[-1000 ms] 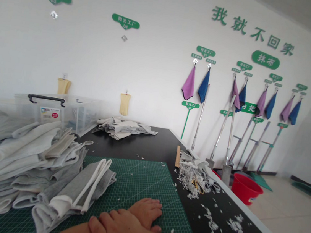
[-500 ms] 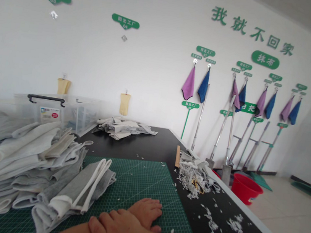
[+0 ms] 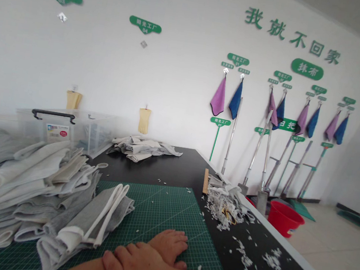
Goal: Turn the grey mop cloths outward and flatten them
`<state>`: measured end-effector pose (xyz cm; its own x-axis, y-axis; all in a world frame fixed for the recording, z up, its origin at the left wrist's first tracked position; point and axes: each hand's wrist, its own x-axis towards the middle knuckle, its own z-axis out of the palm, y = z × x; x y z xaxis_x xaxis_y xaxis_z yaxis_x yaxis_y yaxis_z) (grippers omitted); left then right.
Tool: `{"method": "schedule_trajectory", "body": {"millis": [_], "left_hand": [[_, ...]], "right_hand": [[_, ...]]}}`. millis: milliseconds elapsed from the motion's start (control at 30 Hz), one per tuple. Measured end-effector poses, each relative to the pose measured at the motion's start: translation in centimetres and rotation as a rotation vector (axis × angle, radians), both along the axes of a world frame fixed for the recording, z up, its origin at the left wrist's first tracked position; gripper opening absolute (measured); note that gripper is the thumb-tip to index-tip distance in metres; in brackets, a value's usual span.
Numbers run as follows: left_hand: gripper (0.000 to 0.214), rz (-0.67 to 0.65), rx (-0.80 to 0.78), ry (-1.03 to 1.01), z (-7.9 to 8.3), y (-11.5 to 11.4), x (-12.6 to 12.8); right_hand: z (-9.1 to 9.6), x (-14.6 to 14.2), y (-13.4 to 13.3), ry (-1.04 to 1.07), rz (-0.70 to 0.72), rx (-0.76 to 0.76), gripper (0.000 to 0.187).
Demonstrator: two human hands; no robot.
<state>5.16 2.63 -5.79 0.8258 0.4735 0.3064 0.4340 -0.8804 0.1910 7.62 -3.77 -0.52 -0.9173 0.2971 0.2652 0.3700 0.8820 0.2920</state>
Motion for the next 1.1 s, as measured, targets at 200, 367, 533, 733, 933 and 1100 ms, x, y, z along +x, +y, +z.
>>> {"method": "schedule_trajectory", "body": {"millis": [200, 367, 533, 733, 933, 1100], "left_hand": [[0.049, 0.005, 0.002, -0.012, 0.0, -0.09, -0.03], [0.049, 0.005, -0.004, -0.007, -0.03, -0.02, -0.01], [0.05, 0.003, 0.002, -0.023, -0.13, 0.02, -0.03], [0.05, -0.001, -0.002, 0.0, 0.01, -0.01, -0.04], [0.051, -0.002, -0.01, 0.014, 0.26, -0.05, -0.09], [0.048, 0.016, -0.011, 0.018, 0.2, -0.12, 0.02]], "right_hand": [[-0.08, -0.02, -0.01, 0.005, -0.006, 0.0, 0.036], [-0.04, -0.04, 0.02, 0.014, -0.001, 0.003, 0.034], [-0.23, -0.1, 0.12, 0.003, -0.005, -0.003, 0.038], [0.02, -0.02, 0.0, 0.012, 0.004, -0.001, 0.035], [-0.12, -0.03, -0.04, 0.025, 0.005, 0.009, 0.036], [-0.27, -0.07, 0.08, 0.025, 0.0, 0.004, 0.038]]}}
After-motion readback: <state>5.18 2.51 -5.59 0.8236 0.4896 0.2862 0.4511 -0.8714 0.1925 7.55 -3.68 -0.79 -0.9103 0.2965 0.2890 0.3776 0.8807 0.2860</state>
